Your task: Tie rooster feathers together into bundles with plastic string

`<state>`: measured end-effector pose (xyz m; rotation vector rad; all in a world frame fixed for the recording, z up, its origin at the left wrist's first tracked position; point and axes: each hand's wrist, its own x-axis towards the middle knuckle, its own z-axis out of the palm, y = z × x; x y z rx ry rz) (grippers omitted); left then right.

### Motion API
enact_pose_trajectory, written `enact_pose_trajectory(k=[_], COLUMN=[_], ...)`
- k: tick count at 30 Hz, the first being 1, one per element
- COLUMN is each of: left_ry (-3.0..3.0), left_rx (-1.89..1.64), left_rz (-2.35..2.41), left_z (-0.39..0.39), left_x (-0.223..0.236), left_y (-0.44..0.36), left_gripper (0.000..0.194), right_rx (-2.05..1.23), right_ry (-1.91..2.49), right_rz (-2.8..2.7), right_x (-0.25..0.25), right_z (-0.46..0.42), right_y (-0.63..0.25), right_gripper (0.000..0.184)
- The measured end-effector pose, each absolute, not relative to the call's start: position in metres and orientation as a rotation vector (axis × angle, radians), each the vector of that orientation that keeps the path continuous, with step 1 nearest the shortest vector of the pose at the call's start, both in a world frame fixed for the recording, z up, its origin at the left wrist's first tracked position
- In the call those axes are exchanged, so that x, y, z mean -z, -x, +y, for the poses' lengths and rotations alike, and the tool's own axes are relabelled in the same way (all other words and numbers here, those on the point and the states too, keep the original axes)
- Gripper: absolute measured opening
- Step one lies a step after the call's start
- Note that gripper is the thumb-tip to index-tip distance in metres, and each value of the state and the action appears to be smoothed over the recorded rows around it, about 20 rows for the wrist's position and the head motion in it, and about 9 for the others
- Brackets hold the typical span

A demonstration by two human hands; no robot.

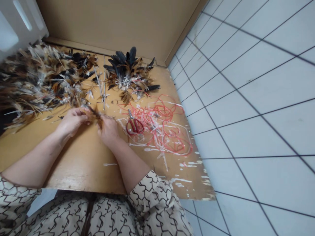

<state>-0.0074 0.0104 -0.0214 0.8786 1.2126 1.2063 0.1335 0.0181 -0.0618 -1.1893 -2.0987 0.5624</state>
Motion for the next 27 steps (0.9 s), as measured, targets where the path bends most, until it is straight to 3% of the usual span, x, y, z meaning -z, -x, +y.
enact_pose_trajectory(k=[11,27], left_ry=[-0.869,-0.719], left_rx=[-1.092,-0.933], left_rz=[1.248,1.038], left_z=[0.009,0.007], left_x=[0.02,0.019], left_y=[0.004,0.008], left_gripper=[0.017,0.004], right_rx=[-0.85,-1.159], right_ry=[1.415,1.281], right_rz=[-1.839,-1.413], right_x=[0.054,0.049], right_z=[0.016,0.016], right_y=[-0.124,-0.126], right_gripper=[0.014,0.013])
